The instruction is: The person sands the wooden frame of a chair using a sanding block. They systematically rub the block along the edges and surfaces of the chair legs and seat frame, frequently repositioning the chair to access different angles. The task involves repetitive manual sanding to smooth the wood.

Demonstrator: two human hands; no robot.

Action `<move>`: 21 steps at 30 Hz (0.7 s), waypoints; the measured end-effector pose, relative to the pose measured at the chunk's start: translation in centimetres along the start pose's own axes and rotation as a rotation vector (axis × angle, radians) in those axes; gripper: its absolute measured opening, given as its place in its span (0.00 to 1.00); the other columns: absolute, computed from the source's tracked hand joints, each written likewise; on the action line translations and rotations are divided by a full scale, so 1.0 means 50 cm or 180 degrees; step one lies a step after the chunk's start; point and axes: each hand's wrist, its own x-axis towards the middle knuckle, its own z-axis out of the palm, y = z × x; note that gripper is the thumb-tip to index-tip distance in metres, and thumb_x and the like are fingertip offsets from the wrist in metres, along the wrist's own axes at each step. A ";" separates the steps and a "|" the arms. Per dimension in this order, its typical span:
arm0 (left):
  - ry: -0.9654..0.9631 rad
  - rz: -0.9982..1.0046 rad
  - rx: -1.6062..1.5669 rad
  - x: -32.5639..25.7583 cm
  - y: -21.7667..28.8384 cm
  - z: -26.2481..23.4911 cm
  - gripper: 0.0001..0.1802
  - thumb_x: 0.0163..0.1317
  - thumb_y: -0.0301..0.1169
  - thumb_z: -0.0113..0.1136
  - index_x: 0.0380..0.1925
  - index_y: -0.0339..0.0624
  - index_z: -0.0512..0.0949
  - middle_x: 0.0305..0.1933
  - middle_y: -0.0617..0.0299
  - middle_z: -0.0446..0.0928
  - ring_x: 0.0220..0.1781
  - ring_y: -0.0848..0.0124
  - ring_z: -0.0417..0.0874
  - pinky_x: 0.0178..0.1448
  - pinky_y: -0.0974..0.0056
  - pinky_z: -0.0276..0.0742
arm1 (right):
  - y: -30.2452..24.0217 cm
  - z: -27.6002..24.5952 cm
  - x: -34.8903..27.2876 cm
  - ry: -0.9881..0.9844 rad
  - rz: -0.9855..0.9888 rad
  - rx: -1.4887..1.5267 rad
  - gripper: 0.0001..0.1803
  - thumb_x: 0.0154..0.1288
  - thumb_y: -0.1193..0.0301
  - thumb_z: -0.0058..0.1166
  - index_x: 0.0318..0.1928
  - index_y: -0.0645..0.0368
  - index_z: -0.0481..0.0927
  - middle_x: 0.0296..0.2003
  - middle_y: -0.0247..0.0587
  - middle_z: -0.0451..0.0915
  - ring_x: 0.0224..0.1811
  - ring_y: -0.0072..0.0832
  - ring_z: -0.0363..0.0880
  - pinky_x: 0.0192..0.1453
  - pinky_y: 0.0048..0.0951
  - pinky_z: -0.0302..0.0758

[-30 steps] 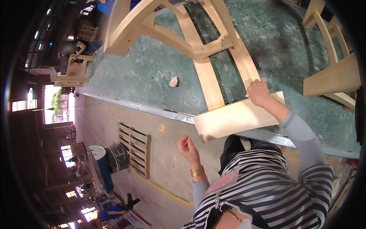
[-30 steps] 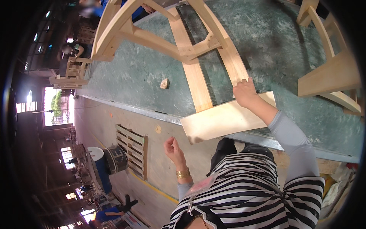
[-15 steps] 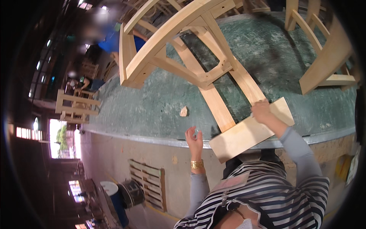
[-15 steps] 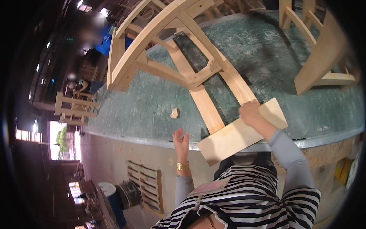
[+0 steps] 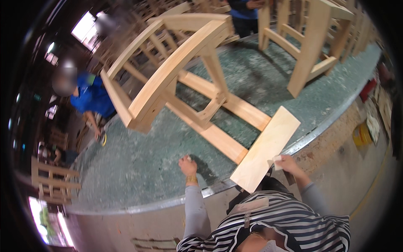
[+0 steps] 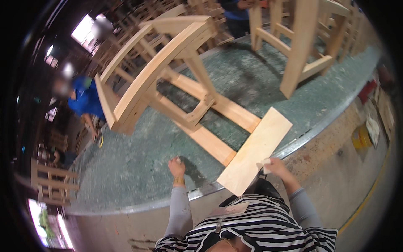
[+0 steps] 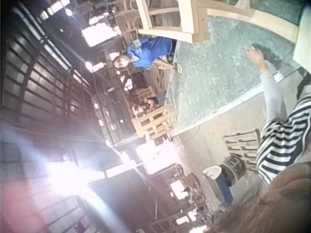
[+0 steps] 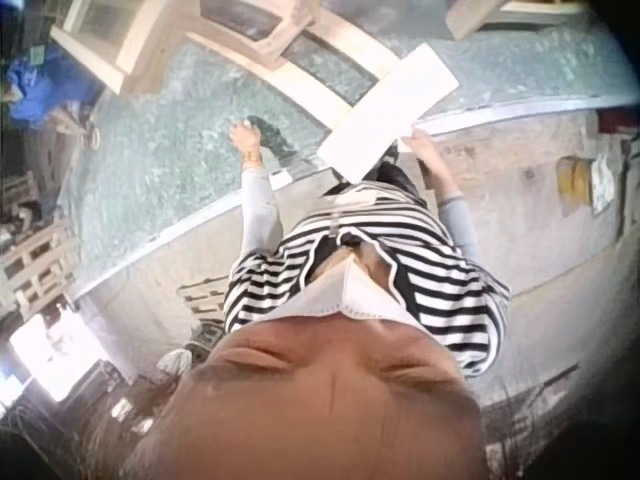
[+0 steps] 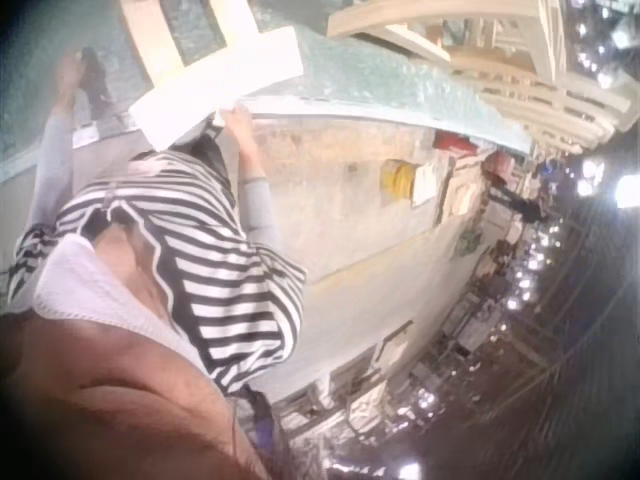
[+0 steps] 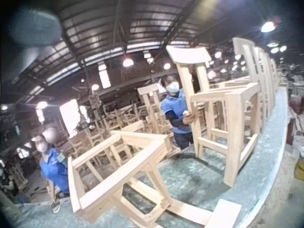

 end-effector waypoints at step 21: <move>-0.1903 0.1825 -0.3583 -0.110 0.785 0.034 0.26 0.55 0.28 0.62 0.54 0.35 0.67 0.51 0.58 0.72 0.53 0.68 0.72 0.58 0.65 0.68 | 0.011 0.111 -0.026 -0.0551 0.0718 0.0980 0.13 0.54 0.66 0.60 0.37 0.60 0.82 0.28 0.30 0.78 0.29 0.20 0.74 0.33 0.22 0.70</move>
